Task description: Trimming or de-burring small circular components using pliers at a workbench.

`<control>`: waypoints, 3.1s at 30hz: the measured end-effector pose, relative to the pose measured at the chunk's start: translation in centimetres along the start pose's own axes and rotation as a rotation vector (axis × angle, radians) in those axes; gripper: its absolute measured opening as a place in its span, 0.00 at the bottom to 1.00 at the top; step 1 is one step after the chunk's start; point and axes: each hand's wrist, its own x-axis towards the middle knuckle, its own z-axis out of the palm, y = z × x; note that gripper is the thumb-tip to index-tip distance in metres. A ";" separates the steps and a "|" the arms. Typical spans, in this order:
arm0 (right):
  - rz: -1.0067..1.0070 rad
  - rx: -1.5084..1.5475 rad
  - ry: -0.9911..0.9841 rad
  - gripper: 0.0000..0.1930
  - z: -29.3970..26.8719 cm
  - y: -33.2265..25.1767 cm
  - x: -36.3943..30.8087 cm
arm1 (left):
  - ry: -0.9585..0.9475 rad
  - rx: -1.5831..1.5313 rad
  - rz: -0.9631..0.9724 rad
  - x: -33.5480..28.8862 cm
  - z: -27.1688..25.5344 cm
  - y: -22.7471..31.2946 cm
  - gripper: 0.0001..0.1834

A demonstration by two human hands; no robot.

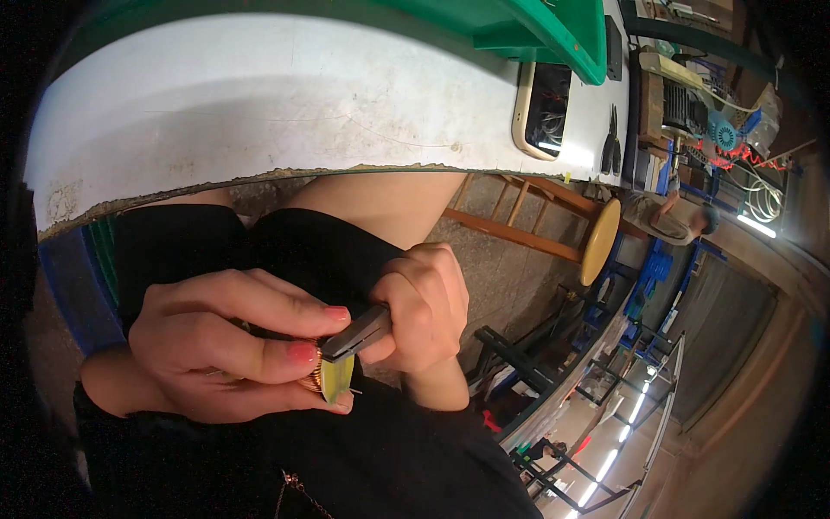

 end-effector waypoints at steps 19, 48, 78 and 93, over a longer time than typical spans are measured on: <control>0.245 0.860 0.311 0.25 0.9 -0.2 1.7 | 0.240 -0.309 -0.175 5.2 -5.4 11.3 0.21; 0.075 0.558 0.072 0.22 1.3 -0.2 1.0 | 0.645 1.755 -0.121 3.5 -32.3 30.1 0.16; 0.066 0.350 -0.099 0.12 -0.2 -0.4 1.0 | -0.119 1.330 -0.265 18.9 -13.9 7.2 0.25; 0.132 0.582 -0.227 0.12 0.1 -0.8 0.0 | 0.168 1.182 0.047 17.2 -13.8 9.4 0.22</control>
